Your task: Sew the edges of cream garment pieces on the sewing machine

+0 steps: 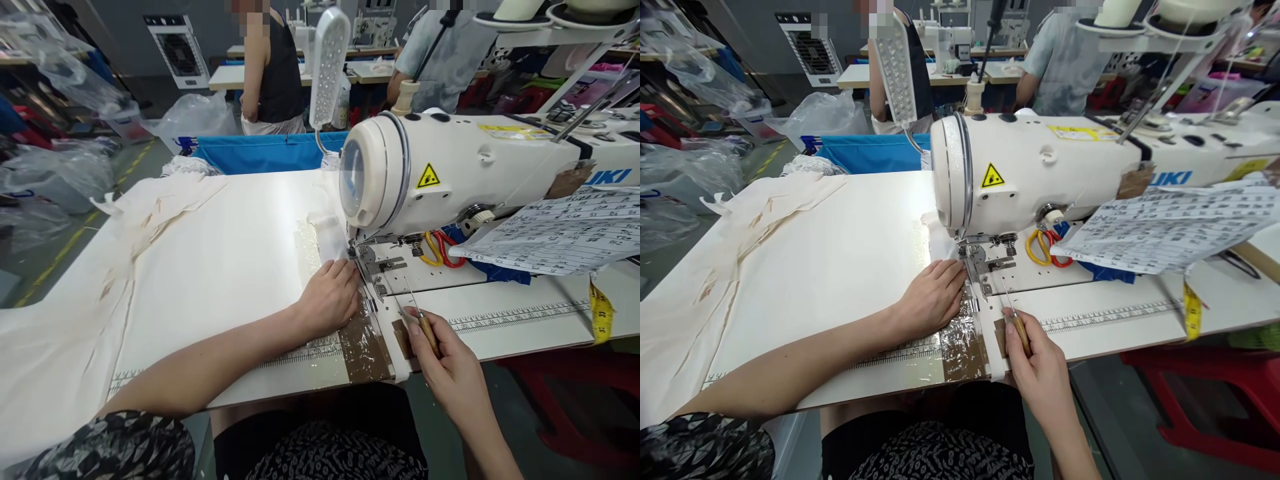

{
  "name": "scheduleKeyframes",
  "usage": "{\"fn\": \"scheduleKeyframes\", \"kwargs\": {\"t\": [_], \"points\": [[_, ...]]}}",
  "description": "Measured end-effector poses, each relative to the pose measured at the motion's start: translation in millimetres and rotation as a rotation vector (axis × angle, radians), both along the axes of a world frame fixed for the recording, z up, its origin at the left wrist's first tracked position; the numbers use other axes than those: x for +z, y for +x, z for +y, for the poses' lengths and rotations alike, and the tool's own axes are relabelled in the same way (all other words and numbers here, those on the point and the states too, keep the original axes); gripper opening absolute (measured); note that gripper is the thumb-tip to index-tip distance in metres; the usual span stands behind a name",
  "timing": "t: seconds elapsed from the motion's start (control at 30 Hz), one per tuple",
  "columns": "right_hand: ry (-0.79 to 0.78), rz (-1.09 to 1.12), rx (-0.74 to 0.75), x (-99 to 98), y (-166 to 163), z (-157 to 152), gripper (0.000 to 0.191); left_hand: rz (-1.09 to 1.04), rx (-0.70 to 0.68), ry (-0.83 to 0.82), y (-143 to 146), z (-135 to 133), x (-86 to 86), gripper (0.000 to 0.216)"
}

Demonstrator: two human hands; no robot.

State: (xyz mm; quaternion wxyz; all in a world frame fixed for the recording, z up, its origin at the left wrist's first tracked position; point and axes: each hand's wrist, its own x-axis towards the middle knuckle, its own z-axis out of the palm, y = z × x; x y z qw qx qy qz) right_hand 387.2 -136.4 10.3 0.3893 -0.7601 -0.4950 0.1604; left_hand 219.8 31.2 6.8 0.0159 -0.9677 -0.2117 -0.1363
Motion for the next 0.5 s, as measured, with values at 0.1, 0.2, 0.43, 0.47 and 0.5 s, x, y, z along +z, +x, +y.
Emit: {"fn": "scheduleKeyframes", "kwargs": {"t": [0.1, 0.2, 0.43, 0.47, 0.5], "points": [[-0.010, -0.006, -0.039, -0.8, -5, -1, 0.046, 0.016, 0.029, -0.041, 3, 4, 2.4, 0.045], [0.029, -0.117, 0.066, -4.6, -11, 4, 0.039, 0.022, 0.054, -0.076, 5, 7, 2.5, 0.042], [0.195, -0.534, 0.329, -9.9, -32, 38, 0.027, -0.019, 0.004, -0.079, 3, 9, 0.9, 0.041], [0.208, -0.605, 0.327, -9.3, -34, 42, 0.027, -0.019, -0.002, -0.077, 3, 9, 1.1, 0.040], [0.216, -0.669, 0.319, -8.7, -36, 46, 0.026, -0.019, -0.005, -0.075, 3, 9, 1.3, 0.040]]}}
